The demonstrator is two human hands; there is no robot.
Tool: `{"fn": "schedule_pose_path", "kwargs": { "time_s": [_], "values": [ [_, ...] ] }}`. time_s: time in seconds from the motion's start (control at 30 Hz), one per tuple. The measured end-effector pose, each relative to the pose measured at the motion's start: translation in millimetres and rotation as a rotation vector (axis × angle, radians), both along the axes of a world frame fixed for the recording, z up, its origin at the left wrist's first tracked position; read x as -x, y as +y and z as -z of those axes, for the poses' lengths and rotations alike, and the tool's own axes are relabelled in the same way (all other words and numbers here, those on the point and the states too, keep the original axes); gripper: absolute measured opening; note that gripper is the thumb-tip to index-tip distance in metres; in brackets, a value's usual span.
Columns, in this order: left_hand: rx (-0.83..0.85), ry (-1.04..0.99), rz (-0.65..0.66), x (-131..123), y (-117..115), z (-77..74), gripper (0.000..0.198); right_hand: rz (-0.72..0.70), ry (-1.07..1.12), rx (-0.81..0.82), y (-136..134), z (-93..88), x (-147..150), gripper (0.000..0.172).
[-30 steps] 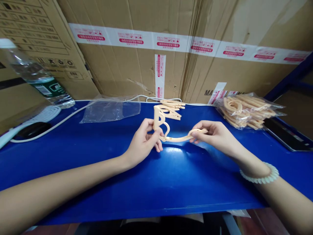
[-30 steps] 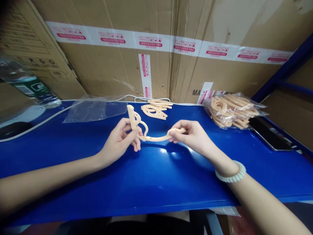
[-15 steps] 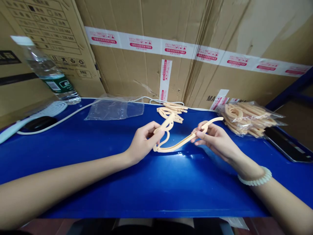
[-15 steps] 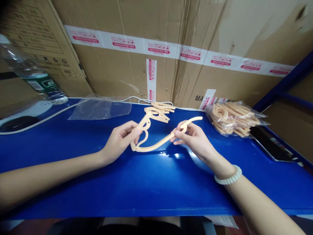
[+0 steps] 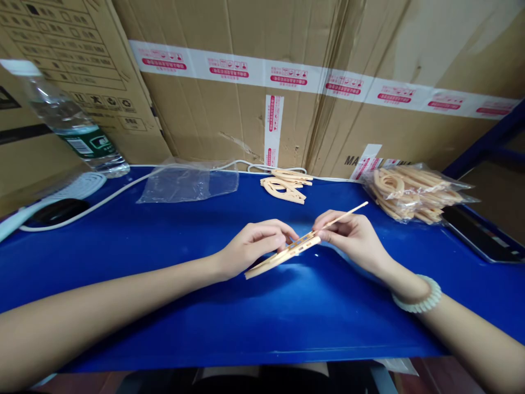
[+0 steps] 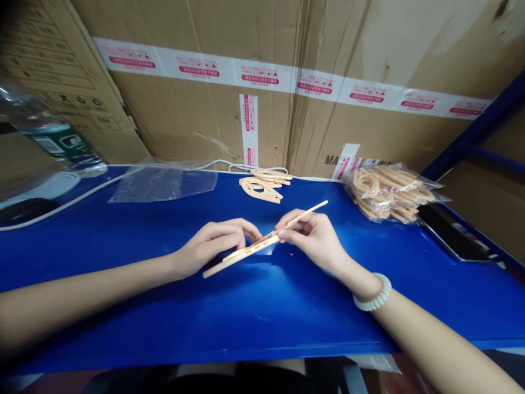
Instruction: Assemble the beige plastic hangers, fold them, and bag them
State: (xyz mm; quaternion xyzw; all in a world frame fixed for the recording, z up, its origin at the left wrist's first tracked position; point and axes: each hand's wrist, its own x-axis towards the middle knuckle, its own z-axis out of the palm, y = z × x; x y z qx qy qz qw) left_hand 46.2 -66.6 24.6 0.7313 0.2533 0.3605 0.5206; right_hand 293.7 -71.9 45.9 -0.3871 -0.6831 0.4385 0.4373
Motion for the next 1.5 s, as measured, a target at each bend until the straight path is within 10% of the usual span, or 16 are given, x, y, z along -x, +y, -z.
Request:
{"fn": "schedule_pose_path", "kwargs": {
  "time_s": [0.23, 1.5],
  "values": [
    [0.160, 0.022, 0.074, -7, -2, 10.4, 0.014, -0.070, -0.137, -0.289, -2, 4.3, 3, 0.011],
    [-0.398, 0.405, 0.127, -8, 6, 0.6, 0.036, -0.178, -0.646, -0.937, -17, 6.6, 2, 0.029]
  ]
}}
